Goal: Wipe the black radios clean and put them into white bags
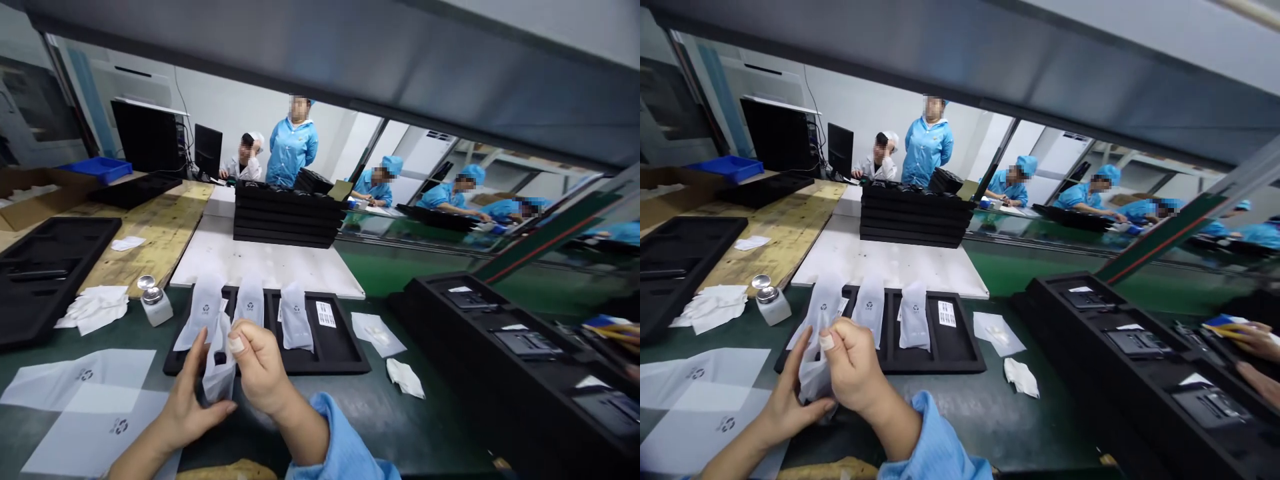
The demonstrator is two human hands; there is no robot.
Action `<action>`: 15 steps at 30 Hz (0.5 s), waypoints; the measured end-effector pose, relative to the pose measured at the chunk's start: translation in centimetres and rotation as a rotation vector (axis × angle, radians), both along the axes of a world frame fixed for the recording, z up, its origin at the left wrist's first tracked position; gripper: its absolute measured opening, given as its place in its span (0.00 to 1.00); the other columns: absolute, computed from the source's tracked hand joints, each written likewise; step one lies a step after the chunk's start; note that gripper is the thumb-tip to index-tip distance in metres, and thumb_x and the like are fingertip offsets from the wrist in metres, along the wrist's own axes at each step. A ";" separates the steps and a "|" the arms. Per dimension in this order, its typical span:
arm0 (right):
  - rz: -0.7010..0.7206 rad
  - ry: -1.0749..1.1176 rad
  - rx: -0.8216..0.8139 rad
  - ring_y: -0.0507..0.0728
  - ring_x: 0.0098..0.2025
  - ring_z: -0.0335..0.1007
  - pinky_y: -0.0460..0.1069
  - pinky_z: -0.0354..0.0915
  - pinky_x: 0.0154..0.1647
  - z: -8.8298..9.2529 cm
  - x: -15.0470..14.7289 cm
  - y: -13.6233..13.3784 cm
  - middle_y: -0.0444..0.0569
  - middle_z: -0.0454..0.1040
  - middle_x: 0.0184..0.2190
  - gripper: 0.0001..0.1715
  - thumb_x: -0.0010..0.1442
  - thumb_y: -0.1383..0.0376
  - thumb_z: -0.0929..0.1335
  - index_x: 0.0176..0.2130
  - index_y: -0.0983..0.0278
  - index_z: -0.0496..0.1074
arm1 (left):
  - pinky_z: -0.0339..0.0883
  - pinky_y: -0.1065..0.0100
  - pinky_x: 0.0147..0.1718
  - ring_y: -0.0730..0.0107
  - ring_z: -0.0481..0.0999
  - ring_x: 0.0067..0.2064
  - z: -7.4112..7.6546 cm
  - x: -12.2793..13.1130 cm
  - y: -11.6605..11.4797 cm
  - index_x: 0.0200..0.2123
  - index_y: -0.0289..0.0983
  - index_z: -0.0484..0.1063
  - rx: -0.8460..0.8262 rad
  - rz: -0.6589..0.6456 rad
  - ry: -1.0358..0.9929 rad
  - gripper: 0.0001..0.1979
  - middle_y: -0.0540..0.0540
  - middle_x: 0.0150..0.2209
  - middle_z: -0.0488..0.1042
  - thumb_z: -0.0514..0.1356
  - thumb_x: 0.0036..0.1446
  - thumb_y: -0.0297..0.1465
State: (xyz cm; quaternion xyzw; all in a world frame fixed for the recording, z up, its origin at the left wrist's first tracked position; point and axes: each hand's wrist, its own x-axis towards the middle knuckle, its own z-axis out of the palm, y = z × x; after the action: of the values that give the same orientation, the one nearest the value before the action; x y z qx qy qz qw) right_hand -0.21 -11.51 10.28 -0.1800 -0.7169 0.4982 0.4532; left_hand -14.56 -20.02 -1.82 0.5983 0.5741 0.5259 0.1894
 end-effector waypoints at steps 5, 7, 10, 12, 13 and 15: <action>0.101 0.235 -0.337 0.50 0.25 0.56 0.47 0.57 0.28 -1.6 1.9 1.6 0.41 0.60 0.23 0.24 0.62 0.50 0.67 0.24 0.63 0.63 | 0.49 0.43 0.64 0.41 0.54 0.68 1.3 1.9 2.6 0.70 0.43 0.43 -0.094 -0.250 -0.192 0.56 0.37 0.68 0.55 0.72 0.46 0.43; 0.009 0.336 -0.507 0.51 0.26 0.61 0.47 0.61 0.30 -1.4 3.2 3.5 0.42 0.66 0.24 0.21 0.56 0.49 0.71 0.27 0.63 0.68 | 0.48 0.46 0.65 0.42 0.52 0.68 2.8 3.6 4.5 0.70 0.41 0.44 -0.132 -0.323 -0.277 0.58 0.37 0.68 0.55 0.73 0.43 0.43; -0.225 0.390 -0.640 0.55 0.32 0.69 0.51 0.67 0.37 -0.7 6.3 7.3 0.45 0.73 0.29 0.21 0.50 0.49 0.74 0.32 0.62 0.71 | 0.52 0.51 0.65 0.46 0.57 0.67 5.0 7.8 8.6 0.69 0.40 0.46 -0.177 -0.362 -0.373 0.56 0.38 0.66 0.59 0.73 0.43 0.41; -0.320 0.377 -0.637 0.57 0.36 0.72 0.52 0.68 0.41 -0.5 8.9 9.9 0.47 0.76 0.33 0.21 0.49 0.48 0.73 0.33 0.62 0.71 | 0.58 0.51 0.61 0.46 0.65 0.62 5.7 11.4 12.0 0.69 0.39 0.43 -0.259 -0.263 -0.421 0.58 0.35 0.61 0.66 0.74 0.42 0.41; -0.344 0.362 -0.629 0.57 0.38 0.72 0.52 0.68 0.42 -0.6 10.2 11.1 0.47 0.76 0.33 0.22 0.50 0.47 0.72 0.33 0.61 0.71 | 0.59 0.51 0.60 0.46 0.66 0.61 5.8 13.2 13.7 0.70 0.38 0.41 -0.321 -0.209 -0.425 0.60 0.34 0.59 0.67 0.73 0.42 0.42; -0.387 0.311 -0.618 0.58 0.39 0.73 0.53 0.69 0.41 -1.3 12.9 13.1 0.48 0.77 0.34 0.24 0.50 0.43 0.71 0.33 0.61 0.71 | 0.57 0.56 0.61 0.47 0.63 0.64 5.5 16.4 17.1 0.70 0.34 0.37 -0.407 -0.172 -0.442 0.60 0.29 0.61 0.64 0.72 0.44 0.42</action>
State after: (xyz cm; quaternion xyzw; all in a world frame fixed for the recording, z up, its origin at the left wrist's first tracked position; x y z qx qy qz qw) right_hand 12.66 1.63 9.02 -0.3621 -0.4086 0.6172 0.5665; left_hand 1.79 -2.93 3.68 0.4655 0.5598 0.4996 0.4693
